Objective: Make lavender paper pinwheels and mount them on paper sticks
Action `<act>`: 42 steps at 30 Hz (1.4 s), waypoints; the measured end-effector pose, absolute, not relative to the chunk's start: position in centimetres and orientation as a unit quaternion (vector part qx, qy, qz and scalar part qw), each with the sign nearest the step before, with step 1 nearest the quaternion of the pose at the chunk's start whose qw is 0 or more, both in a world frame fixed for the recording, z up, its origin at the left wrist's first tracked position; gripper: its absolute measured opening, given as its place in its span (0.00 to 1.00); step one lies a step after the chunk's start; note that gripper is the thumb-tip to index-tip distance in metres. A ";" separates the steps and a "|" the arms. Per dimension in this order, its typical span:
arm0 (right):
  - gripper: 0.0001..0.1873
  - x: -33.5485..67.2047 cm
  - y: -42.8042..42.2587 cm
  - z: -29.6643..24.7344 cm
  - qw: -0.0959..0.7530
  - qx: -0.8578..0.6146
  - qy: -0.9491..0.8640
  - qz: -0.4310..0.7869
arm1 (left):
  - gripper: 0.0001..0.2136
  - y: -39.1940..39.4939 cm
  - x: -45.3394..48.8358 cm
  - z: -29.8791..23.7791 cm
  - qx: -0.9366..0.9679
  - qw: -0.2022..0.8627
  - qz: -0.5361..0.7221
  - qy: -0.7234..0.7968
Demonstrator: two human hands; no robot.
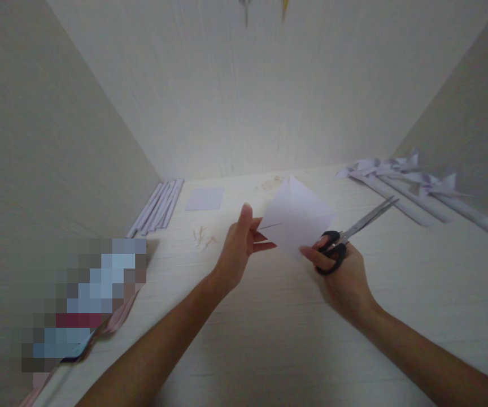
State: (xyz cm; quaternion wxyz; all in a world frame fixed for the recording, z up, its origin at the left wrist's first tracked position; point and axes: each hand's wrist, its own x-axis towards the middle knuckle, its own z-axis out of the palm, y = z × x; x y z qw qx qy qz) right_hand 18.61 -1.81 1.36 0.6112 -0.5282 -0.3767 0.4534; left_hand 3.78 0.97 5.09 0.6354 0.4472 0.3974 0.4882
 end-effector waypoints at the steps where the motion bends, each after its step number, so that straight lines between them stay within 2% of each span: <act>1: 0.16 18.6 -1.9 1.5 0.614 -0.530 -0.377 0.448 | 0.28 0.7 3.9 5.0 0.460 0.627 0.489 0.394; 7: 0.17 18.4 -2.2 2.0 0.598 -0.554 -0.401 0.419 | 0.10 -0.4 4.7 4.3 0.576 0.498 0.458 0.459; 10: 0.17 18.5 -2.2 1.8 0.582 -0.551 -0.430 0.416 | 0.07 -0.3 4.7 4.3 0.594 0.443 0.470 0.481; 14: 0.14 18.5 -2.3 1.6 0.531 -0.526 -0.472 0.468 | 0.09 0.3 4.3 4.7 0.555 0.431 0.505 0.502; 19: 0.17 18.4 -2.9 1.0 0.439 -0.438 -0.518 0.589 | 0.15 1.2 3.2 5.7 0.468 0.471 0.557 0.499; 22: 0.19 18.5 -3.2 0.9 0.376 -0.414 -0.579 0.594 | 0.17 1.3 2.9 6.3 0.434 0.475 0.591 0.487; 27: 0.20 18.4 -3.5 2.0 0.320 -0.396 -0.640 0.576 | 0.17 1.2 3.0 6.9 0.427 0.473 0.606 0.476; 42: 0.21 18.3 -3.6 2.5 0.300 -0.403 -0.635 0.586 | 0.13 1.1 3.3 7.1 0.434 0.496 0.569 0.492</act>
